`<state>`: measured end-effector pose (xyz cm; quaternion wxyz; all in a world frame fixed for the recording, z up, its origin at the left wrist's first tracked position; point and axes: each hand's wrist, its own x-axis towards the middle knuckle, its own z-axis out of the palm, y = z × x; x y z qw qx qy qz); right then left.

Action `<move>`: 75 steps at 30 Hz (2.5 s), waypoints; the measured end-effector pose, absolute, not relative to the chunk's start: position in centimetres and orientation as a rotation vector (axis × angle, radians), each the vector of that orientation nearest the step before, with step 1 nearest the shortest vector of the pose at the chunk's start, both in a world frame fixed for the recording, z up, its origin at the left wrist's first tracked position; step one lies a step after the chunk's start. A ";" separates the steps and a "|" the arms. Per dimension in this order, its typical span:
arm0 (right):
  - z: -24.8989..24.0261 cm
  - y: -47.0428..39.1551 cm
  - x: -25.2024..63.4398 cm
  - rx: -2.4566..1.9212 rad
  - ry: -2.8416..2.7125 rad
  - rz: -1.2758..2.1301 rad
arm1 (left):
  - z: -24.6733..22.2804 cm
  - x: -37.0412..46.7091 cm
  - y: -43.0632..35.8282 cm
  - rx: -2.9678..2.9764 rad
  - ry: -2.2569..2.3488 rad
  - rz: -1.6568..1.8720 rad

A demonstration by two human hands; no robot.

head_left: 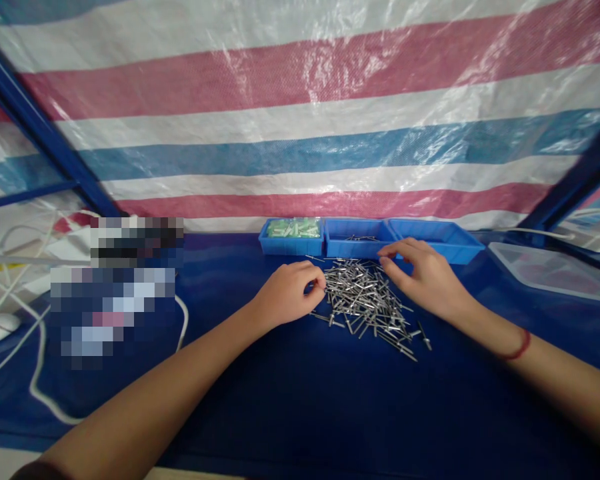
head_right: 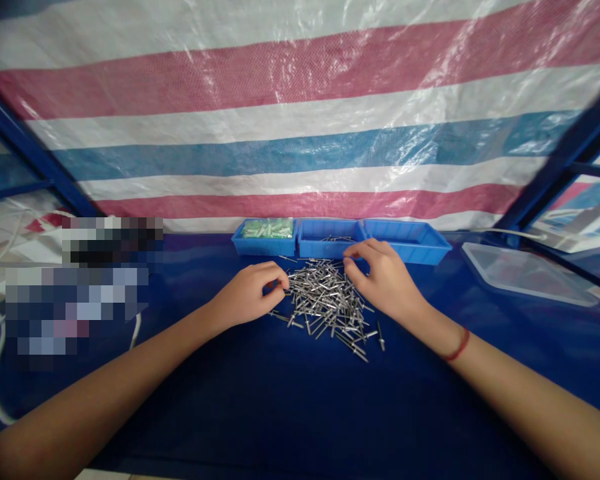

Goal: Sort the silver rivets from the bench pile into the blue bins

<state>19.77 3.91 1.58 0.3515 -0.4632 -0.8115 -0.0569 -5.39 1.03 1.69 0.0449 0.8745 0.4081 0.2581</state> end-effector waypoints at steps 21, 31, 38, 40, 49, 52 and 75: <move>0.3 2.1 18.9 -1.168 -2.060 0.123 | 2.5 -4.7 0.2 2.900 1.318 0.259; 0.9 1.2 18.4 -0.977 -2.091 0.171 | 3.5 -4.8 -0.4 3.005 1.130 0.480; 2.2 -1.5 16.3 -0.927 -1.985 0.704 | 2.9 -3.2 -1.6 3.191 0.830 0.993; 2.2 -1.8 16.1 -0.917 -1.919 0.829 | 2.5 -2.8 -1.9 3.154 0.846 1.038; 2.2 -2.2 16.0 -0.847 -1.807 0.831 | 2.1 -1.8 -2.6 2.447 1.066 1.070; 2.0 -2.3 15.9 -0.835 -1.824 0.818 | 2.1 -1.6 -2.6 2.380 1.077 1.065; 1.8 -1.9 16.3 -0.864 -1.926 0.675 | 1.9 -1.7 -2.7 2.276 1.139 1.271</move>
